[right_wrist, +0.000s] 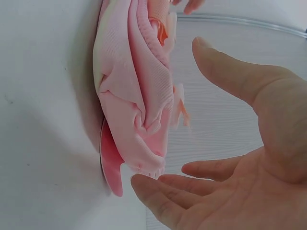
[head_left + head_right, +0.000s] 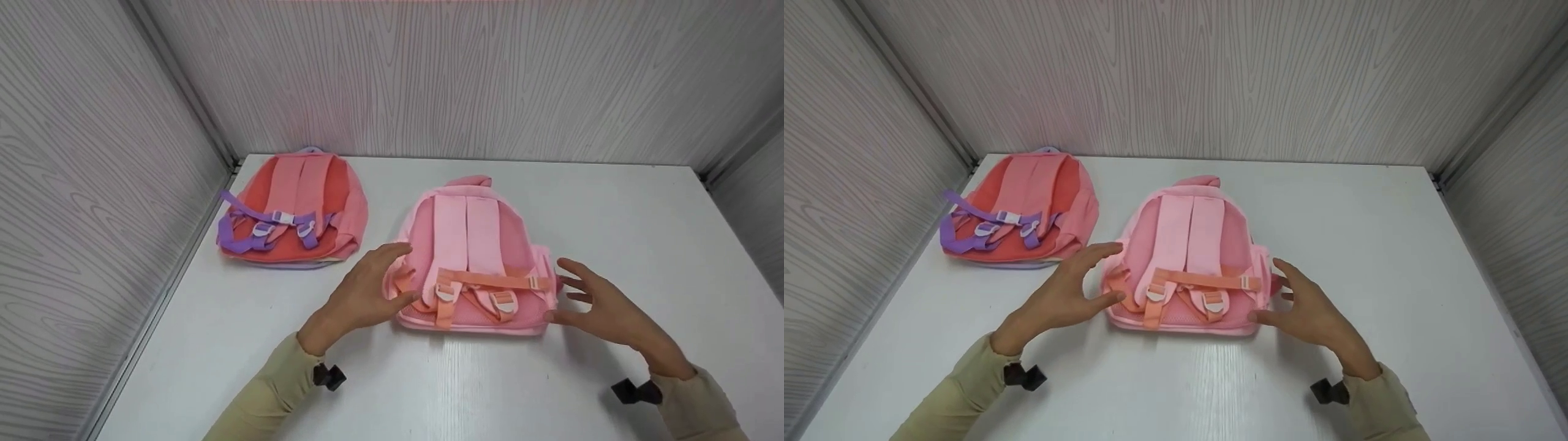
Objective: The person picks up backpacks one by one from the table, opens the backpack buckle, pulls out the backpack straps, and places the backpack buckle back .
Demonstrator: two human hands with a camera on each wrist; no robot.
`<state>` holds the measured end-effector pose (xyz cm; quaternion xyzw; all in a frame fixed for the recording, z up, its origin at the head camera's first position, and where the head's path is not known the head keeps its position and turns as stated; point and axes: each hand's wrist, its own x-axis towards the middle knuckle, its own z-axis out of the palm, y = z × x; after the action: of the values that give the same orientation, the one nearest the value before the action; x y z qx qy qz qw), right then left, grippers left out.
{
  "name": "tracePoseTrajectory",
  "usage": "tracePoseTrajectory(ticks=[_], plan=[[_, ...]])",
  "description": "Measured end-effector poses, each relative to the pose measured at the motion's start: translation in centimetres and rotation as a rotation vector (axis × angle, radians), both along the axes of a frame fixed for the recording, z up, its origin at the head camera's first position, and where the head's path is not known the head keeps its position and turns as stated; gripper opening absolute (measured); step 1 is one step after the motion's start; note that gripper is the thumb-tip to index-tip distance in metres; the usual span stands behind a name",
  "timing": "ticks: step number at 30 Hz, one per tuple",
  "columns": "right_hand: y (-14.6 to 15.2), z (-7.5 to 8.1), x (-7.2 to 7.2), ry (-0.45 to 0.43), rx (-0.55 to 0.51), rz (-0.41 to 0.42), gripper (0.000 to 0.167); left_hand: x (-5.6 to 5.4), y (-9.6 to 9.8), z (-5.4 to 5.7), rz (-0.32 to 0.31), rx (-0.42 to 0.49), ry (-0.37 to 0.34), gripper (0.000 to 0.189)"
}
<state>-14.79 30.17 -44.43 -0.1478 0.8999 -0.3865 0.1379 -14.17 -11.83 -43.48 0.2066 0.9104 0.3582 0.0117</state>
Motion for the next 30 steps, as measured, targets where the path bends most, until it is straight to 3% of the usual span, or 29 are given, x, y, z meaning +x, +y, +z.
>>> tracePoseTrajectory(ticks=[14,24,30], plan=[[-0.4,-1.3,0.8,0.009,-0.060,-0.025,0.105,1.7,-2.0,-2.6,0.068,-0.072,-0.094,0.098],[-0.4,-2.7,1.2,-0.017,-0.128,-0.108,0.091,2.3,-1.8,-4.3,0.174,0.078,-0.243,0.094],[-0.3,-2.9,1.4,-0.037,-0.191,-0.090,0.088,2.4,-1.7,-5.0,0.128,0.166,-0.269,0.086]])
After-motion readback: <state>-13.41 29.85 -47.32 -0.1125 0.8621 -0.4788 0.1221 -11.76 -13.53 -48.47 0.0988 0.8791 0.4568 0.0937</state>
